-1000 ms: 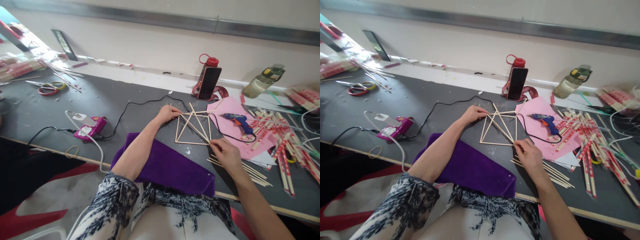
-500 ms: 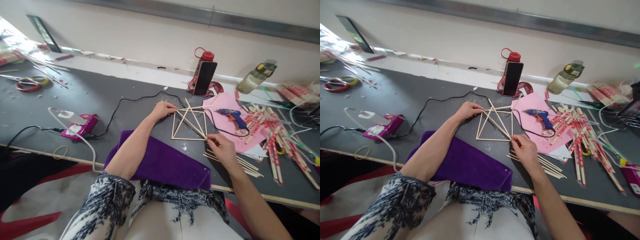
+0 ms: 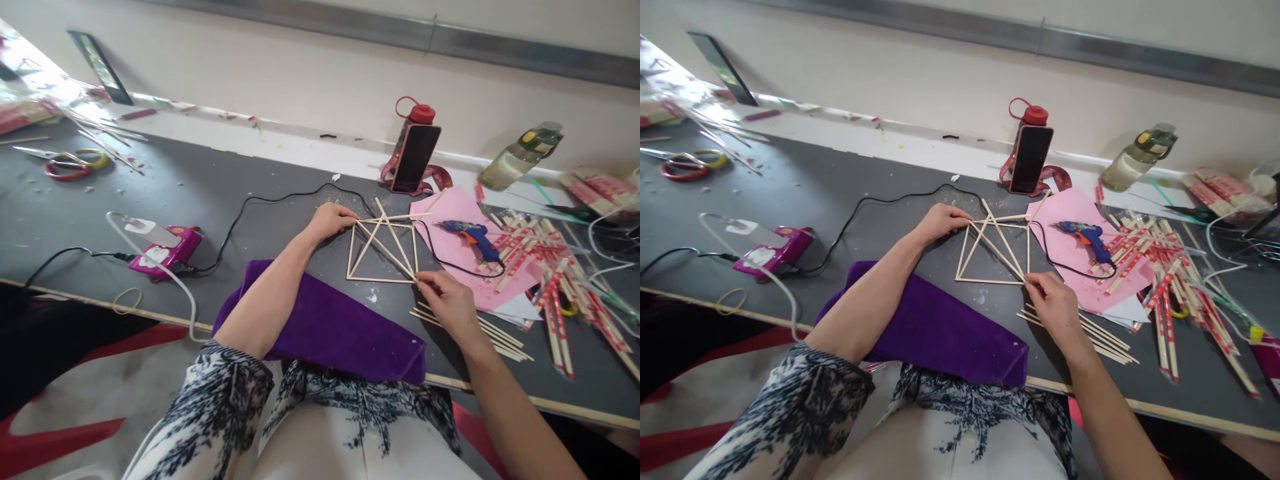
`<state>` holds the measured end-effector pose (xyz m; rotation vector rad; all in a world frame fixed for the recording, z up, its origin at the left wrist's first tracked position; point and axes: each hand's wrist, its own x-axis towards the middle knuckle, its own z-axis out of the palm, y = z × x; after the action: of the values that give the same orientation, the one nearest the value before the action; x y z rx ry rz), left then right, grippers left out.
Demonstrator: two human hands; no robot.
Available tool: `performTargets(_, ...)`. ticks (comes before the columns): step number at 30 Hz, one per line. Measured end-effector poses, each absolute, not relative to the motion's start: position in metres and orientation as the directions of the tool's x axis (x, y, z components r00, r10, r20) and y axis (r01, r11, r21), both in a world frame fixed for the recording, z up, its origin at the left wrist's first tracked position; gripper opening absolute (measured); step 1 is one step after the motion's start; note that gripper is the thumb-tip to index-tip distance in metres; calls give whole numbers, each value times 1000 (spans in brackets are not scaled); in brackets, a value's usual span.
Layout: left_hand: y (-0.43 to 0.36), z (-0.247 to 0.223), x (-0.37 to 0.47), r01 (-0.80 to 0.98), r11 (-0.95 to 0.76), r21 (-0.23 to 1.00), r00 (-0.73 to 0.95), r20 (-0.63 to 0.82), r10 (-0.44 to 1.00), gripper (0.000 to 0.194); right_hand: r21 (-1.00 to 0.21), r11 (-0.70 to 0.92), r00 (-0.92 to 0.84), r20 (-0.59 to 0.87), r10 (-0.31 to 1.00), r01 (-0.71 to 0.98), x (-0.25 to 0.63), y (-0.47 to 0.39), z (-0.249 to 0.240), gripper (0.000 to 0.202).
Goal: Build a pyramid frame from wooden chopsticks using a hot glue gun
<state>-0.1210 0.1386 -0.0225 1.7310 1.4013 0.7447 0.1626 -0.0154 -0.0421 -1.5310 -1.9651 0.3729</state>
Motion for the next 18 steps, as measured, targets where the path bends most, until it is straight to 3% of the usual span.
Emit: performTargets(18,136,-21,-120,586,-144,797,237,1,971,27,-467,338,-204,314,927,817,162,-16,-38,23)
